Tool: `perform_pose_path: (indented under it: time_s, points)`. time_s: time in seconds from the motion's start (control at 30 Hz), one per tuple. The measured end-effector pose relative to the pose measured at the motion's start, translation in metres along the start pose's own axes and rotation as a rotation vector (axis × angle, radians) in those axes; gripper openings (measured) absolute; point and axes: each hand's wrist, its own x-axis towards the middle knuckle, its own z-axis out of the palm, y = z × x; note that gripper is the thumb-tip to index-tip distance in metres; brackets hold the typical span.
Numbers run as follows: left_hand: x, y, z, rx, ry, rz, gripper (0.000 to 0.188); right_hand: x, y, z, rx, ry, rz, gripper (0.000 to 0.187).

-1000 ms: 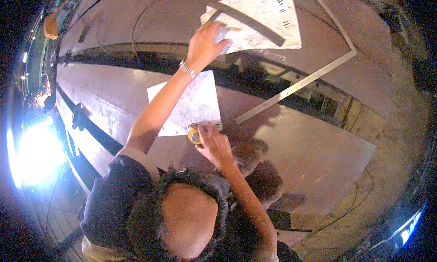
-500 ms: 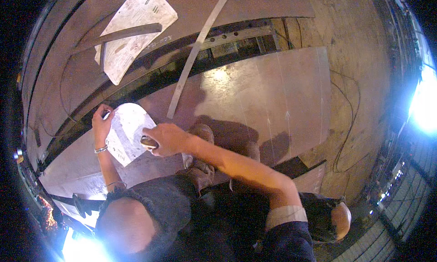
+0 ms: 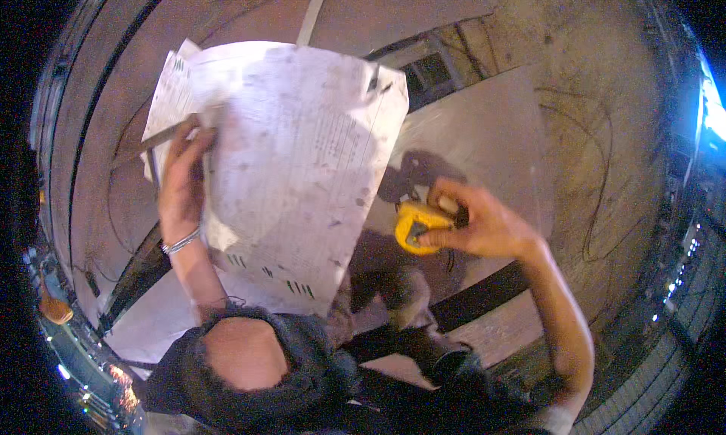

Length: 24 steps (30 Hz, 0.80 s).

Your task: The person measures a large metal sheet using a tape measure and a straight edge, marking measurements with a marker. The person also consults a document with handwritten notes during the process.

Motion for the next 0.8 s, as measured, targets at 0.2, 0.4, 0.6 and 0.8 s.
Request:
perform_pose_path:
  time_s: [0.2,0.4,0.6,0.8]
  points:
    - [0.01,-0.011,0.083,0.056,-0.242,-0.001,0.019,-0.063,0.026,0.02,0.135,0.159,0.095,0.037]
    - [0.009,-0.023,0.13,-0.027,-0.463,0.03,0.021,-0.161,0.034,0.058,0.145,0.471,0.26,0.039]
    - [0.012,-0.035,0.129,-0.008,-0.547,0.071,0.024,-0.214,-0.001,0.106,0.195,0.569,0.481,0.04]
    - [0.015,-0.033,0.124,-0.015,-0.549,0.044,0.027,-0.213,0.019,0.154,0.327,0.615,0.451,0.038]
